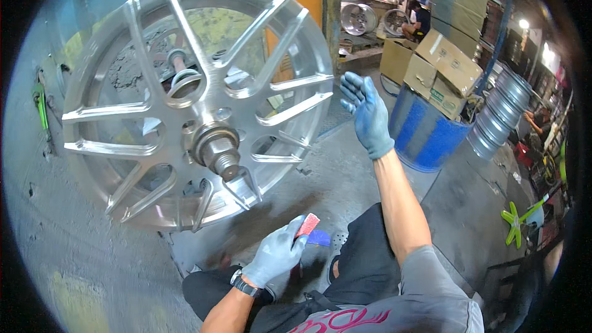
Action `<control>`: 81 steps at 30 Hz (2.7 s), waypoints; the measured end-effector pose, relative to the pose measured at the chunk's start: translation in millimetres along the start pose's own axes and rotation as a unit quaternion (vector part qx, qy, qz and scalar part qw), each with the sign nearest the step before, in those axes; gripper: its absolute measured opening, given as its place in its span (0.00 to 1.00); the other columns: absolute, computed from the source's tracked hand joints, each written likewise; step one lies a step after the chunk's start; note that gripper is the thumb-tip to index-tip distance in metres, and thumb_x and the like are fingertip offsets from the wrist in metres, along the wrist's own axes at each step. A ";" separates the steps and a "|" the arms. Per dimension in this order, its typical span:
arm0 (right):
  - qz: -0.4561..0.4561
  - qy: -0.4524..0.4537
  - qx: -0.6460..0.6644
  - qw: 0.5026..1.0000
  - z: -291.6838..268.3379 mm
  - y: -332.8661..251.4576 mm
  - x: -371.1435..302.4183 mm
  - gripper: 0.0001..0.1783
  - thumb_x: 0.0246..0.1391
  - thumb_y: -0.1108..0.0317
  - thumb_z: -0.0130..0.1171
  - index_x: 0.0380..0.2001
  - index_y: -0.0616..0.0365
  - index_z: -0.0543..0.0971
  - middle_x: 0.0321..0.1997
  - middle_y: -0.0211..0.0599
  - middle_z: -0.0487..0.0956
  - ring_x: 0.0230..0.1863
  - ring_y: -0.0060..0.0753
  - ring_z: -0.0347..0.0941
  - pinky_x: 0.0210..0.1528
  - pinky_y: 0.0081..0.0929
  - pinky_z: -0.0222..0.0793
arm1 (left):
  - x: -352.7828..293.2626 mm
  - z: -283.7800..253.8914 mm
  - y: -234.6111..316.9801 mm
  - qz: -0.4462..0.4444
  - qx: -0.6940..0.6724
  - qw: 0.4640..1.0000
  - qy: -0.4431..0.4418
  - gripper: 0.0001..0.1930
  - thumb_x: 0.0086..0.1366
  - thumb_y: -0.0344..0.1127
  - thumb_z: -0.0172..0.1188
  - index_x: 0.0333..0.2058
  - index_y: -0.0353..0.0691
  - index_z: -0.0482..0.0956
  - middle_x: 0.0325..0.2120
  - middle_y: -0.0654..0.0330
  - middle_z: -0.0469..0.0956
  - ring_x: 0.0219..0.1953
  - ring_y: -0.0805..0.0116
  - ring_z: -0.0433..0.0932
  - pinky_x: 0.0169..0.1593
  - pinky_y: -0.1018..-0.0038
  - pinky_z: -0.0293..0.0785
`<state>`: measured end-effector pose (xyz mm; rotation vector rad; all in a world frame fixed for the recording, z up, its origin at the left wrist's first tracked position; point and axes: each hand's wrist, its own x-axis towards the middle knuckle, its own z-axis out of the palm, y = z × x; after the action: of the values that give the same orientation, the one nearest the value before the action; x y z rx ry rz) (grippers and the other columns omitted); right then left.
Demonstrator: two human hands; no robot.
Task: The person holds a sanding block against a spinning car wheel mounted on a lathe, moving the block along the rim and spokes to smooth the surface. The person pauses briefly to inspect the wheel before resuming sanding.
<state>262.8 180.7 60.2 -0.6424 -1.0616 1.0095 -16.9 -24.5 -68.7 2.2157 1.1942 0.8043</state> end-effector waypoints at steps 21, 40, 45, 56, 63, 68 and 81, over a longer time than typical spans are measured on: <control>0.026 -0.018 0.132 0.991 -1.9 60.1 -6.3 0.28 0.82 0.44 0.45 0.62 0.57 0.78 0.54 0.32 0.82 0.53 0.28 0.78 0.58 0.32 0.73 | 4.6 -1.5 5.4 0.012 -0.012 1.000 0.017 0.28 0.77 0.43 0.57 0.69 0.32 0.72 0.54 0.36 0.83 0.53 0.35 0.84 0.58 0.48 0.80; 0.130 0.050 0.163 0.977 -7.5 93.7 -23.4 0.26 0.76 0.39 0.55 0.49 0.52 0.82 0.40 0.30 0.82 0.40 0.28 0.76 0.45 0.29 0.71 | 3.6 0.4 2.5 0.008 -0.004 1.000 0.019 0.27 0.76 0.41 0.60 0.68 0.35 0.72 0.56 0.38 0.83 0.53 0.36 0.84 0.55 0.50 0.81; 0.002 -0.054 0.098 0.994 1.9 25.1 30.2 0.28 0.81 0.41 0.48 0.55 0.54 0.85 0.45 0.25 0.85 0.43 0.20 0.78 0.45 0.23 0.70 | 4.3 -1.8 4.4 0.010 -0.015 1.000 0.016 0.28 0.74 0.38 0.60 0.69 0.34 0.71 0.55 0.38 0.83 0.53 0.36 0.84 0.56 0.50 0.81; -0.056 -0.038 0.039 0.997 19.8 11.1 37.8 0.26 0.83 0.47 0.46 0.60 0.56 0.81 0.51 0.26 0.83 0.50 0.21 0.75 0.56 0.27 0.70 | 4.3 5.4 -0.8 0.014 -0.015 0.999 0.034 0.27 0.74 0.38 0.60 0.69 0.37 0.71 0.55 0.38 0.83 0.54 0.35 0.84 0.56 0.50 0.81; -0.009 -0.017 0.087 0.996 9.1 43.6 16.5 0.22 0.82 0.47 0.49 0.57 0.51 0.82 0.47 0.21 0.81 0.46 0.20 0.75 0.50 0.24 0.68 | 3.6 -0.3 3.1 0.010 -0.012 0.999 0.037 0.27 0.74 0.39 0.61 0.68 0.35 0.72 0.54 0.37 0.83 0.53 0.36 0.84 0.55 0.50 0.82; 0.050 0.031 0.130 0.990 -9.2 84.8 -7.2 0.24 0.80 0.45 0.50 0.57 0.54 0.80 0.48 0.30 0.81 0.47 0.28 0.77 0.52 0.31 0.72 | 6.0 1.5 3.9 0.008 -0.011 0.999 0.030 0.27 0.74 0.39 0.61 0.67 0.34 0.73 0.53 0.37 0.83 0.52 0.36 0.85 0.55 0.49 0.82; 0.129 0.075 0.155 0.977 -5.8 114.6 -32.9 0.26 0.76 0.37 0.53 0.46 0.50 0.81 0.39 0.28 0.81 0.40 0.27 0.76 0.45 0.30 0.72 | 4.2 5.6 -0.9 0.006 -0.020 0.999 0.029 0.27 0.74 0.38 0.60 0.68 0.36 0.72 0.53 0.38 0.84 0.52 0.36 0.84 0.55 0.49 0.82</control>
<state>222.7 199.7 -50.7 -0.5980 -0.6791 1.2989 -11.7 -21.2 -72.1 2.1838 1.1819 0.8955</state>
